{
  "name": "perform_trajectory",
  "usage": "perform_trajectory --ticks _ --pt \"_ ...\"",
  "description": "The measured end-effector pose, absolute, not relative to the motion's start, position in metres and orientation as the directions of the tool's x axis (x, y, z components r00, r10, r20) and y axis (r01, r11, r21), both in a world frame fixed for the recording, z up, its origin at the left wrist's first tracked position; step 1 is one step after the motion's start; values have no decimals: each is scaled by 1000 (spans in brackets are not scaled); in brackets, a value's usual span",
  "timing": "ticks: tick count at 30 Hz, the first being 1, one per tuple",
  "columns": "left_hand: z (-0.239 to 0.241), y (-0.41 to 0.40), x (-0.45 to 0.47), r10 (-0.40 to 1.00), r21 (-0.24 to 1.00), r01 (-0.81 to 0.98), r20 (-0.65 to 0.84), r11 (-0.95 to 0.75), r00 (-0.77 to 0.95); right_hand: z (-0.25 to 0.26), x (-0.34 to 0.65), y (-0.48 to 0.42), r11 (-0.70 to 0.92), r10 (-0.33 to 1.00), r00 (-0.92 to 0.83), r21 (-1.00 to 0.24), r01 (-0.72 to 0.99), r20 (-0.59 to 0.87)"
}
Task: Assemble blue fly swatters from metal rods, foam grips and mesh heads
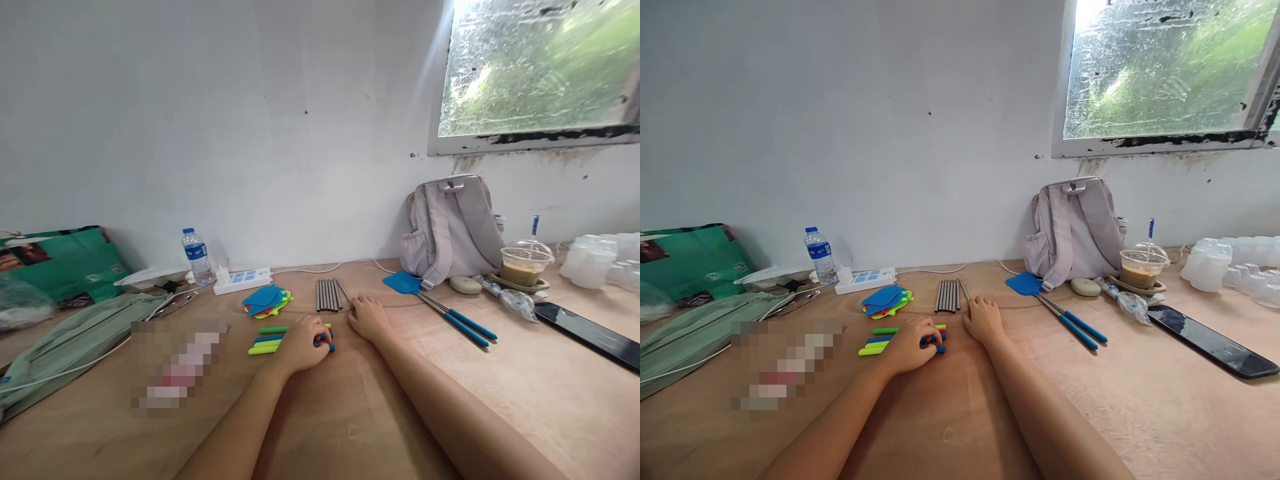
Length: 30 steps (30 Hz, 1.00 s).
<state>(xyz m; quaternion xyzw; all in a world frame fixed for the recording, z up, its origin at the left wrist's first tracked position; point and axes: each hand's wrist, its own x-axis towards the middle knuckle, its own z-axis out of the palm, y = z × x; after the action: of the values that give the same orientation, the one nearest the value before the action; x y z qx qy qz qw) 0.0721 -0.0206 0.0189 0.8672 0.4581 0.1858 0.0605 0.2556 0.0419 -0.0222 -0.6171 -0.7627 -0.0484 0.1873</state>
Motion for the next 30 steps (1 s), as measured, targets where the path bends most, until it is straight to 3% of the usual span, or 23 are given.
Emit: perform_trajectory --ticks 8,23,27,30 --pt "20 -23 67 760 267 712 247 -650 601 -28 281 55 105 955 -23 -264 959 296" --pt "17 -25 70 673 252 624 261 -740 693 -38 315 71 86 946 62 -428 900 319" --pt "23 -31 75 660 312 581 355 -751 662 -41 318 69 38 936 141 -490 871 323" --pt "25 -34 79 686 433 532 448 -727 573 -40 320 70 17 916 210 -556 831 342"
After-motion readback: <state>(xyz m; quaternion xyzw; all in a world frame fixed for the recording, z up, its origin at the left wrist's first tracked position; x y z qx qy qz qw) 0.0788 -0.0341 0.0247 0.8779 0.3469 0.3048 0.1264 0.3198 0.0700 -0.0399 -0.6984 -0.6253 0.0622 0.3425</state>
